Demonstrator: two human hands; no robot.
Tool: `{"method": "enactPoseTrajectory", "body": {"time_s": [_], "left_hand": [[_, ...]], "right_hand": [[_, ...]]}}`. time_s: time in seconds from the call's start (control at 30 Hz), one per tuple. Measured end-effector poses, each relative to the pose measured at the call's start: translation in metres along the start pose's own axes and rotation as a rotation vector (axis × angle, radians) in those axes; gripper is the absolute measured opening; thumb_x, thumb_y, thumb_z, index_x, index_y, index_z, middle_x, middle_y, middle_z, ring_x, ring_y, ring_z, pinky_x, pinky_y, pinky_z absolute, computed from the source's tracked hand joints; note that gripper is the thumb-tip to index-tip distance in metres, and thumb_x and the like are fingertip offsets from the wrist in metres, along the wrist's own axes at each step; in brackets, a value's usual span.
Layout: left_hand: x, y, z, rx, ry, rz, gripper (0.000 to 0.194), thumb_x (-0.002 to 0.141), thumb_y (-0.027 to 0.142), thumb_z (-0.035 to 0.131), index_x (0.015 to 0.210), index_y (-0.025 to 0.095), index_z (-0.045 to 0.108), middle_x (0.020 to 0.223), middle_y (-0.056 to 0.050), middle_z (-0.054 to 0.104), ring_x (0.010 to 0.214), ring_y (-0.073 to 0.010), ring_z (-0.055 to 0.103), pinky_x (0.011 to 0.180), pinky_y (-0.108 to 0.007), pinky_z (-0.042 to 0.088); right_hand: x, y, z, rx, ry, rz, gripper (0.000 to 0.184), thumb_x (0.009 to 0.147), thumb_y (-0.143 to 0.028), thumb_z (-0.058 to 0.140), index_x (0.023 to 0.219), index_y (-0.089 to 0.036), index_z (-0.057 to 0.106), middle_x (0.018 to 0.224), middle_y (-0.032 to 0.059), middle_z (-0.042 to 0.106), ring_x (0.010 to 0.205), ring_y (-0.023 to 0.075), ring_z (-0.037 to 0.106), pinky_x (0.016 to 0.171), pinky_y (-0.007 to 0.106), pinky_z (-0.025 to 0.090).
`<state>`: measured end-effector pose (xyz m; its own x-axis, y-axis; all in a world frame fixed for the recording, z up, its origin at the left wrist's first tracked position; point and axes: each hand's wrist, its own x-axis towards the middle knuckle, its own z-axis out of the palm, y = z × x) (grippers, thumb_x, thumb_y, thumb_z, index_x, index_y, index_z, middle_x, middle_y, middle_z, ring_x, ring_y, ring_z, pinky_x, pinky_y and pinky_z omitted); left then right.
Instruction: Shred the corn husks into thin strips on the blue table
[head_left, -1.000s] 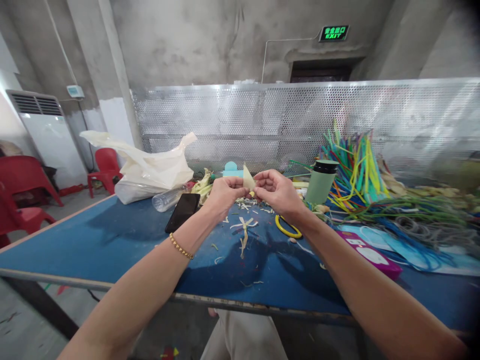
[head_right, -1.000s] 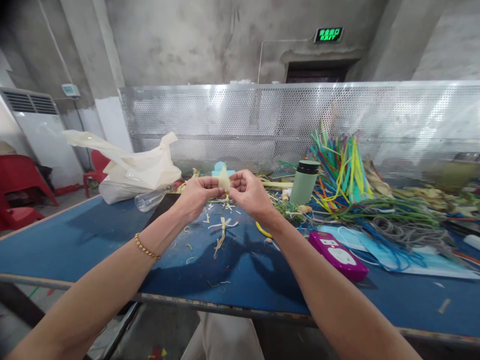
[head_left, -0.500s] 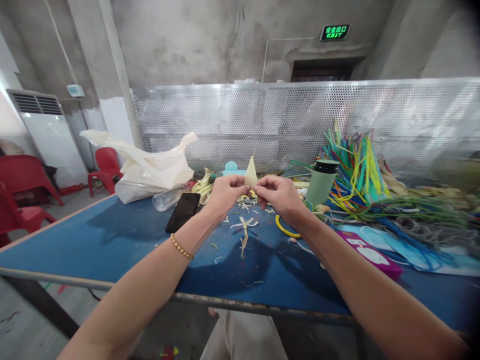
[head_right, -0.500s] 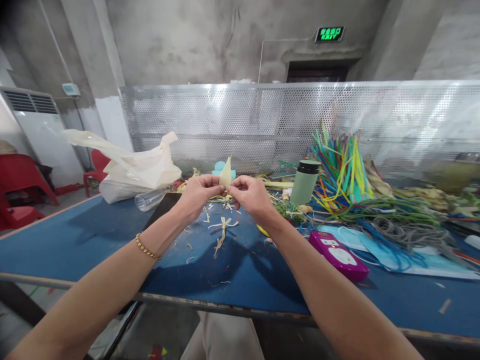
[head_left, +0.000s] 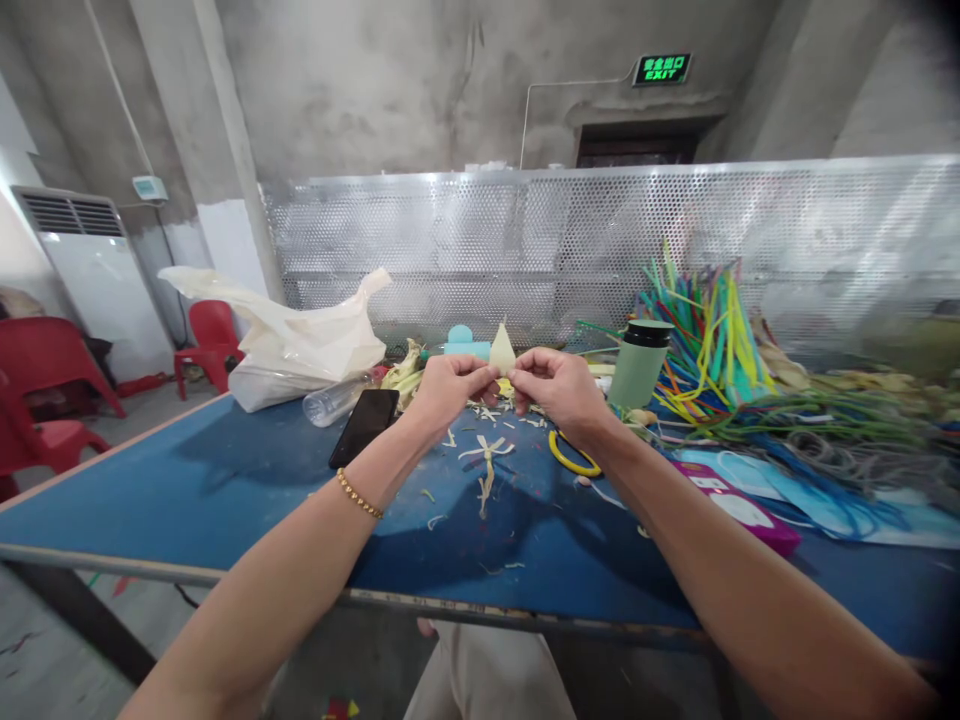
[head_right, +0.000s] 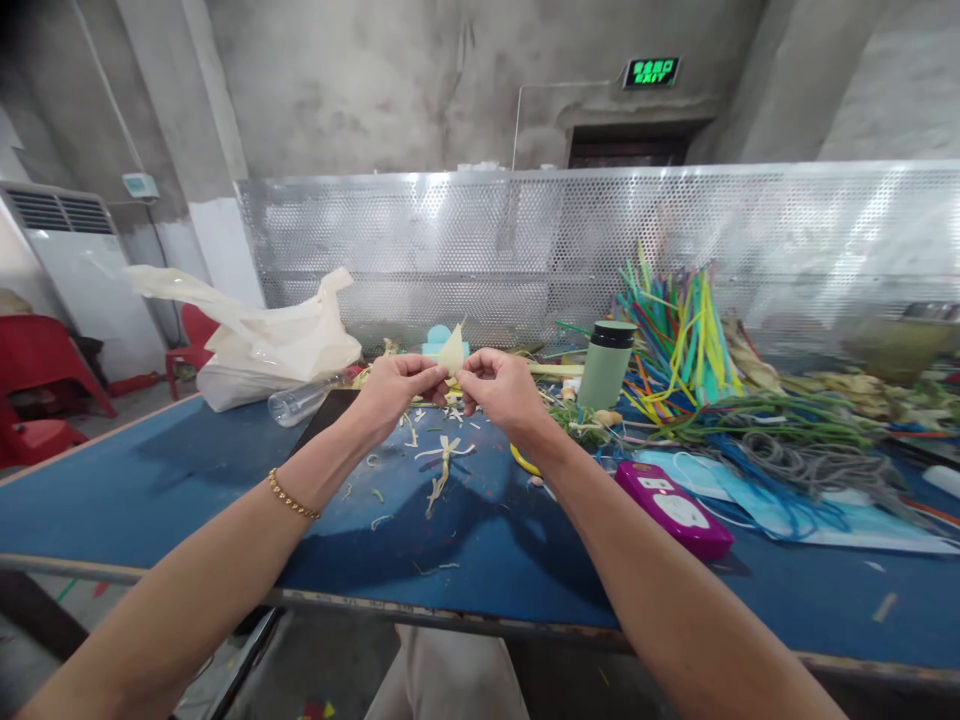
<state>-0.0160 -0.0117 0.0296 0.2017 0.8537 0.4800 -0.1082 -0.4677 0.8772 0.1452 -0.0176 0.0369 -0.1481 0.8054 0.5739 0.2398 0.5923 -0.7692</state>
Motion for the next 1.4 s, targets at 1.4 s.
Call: {"method": "enactPoseTrajectory", "body": {"time_s": [1.4], "left_hand": [[-0.001,-0.005,0.0,-0.304,-0.025,-0.143,0.011,0.07,0.021,0.07,0.074,0.012,0.066,0.066,-0.003,0.064,0.056,-0.0125,0.061,0.055,-0.026,0.036]], "right_hand": [[-0.007,0.004,-0.002,-0.915,0.077,-0.786,0.023,0.097,-0.023,0.046,0.097,-0.021,0.069,0.09,0.0087,0.06,0.081,0.0197,0.053,0.069,0.032,0.043]]}}
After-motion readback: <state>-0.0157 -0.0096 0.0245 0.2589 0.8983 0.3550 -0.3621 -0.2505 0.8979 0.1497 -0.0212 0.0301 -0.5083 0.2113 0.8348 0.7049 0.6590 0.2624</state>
